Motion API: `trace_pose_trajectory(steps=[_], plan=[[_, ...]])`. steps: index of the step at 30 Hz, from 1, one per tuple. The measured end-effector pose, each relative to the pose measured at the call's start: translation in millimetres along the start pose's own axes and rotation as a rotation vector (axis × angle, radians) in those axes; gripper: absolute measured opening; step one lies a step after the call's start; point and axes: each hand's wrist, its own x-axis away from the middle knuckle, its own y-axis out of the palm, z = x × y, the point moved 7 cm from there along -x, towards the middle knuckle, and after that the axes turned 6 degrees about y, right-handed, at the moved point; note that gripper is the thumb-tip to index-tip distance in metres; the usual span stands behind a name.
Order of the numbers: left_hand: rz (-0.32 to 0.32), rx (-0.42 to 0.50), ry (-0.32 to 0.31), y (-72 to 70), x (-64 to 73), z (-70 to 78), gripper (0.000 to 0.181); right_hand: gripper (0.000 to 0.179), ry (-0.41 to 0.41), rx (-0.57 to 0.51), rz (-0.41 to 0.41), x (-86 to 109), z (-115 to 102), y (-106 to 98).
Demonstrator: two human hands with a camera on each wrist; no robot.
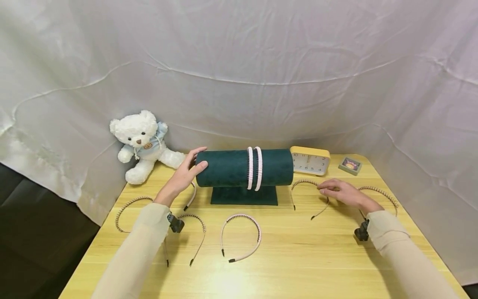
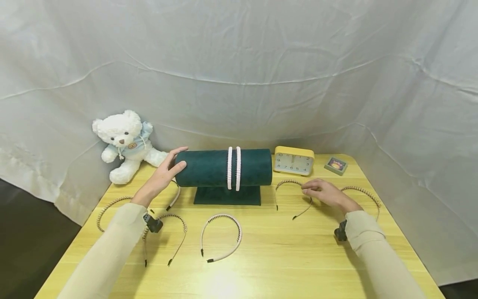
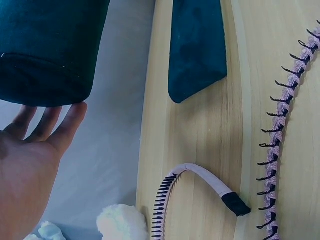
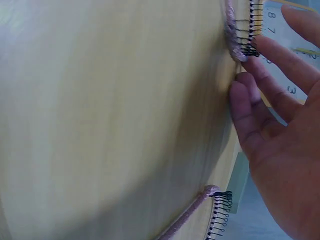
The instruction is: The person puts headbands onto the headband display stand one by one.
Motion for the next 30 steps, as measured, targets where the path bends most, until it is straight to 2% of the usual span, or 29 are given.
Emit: trace_pose_trajectory(steps=[11,19,30], plan=[[-0.002,-0.006,0.01,-0.7,-1.4,-0.2,0.061,0.052,0.05,-0.014,0.014,8.5,-5,-7],[-0.002,-0.029,0.002,-0.1,-0.7,-0.2,0.061,0.052,0.026,0.015,0.013,6.7,-3,-3],[0.001,0.004,0.007,-0.4,-0.6,0.3,0.061,0.056,0.013,0.041,0.01,2.4,-3,3]])
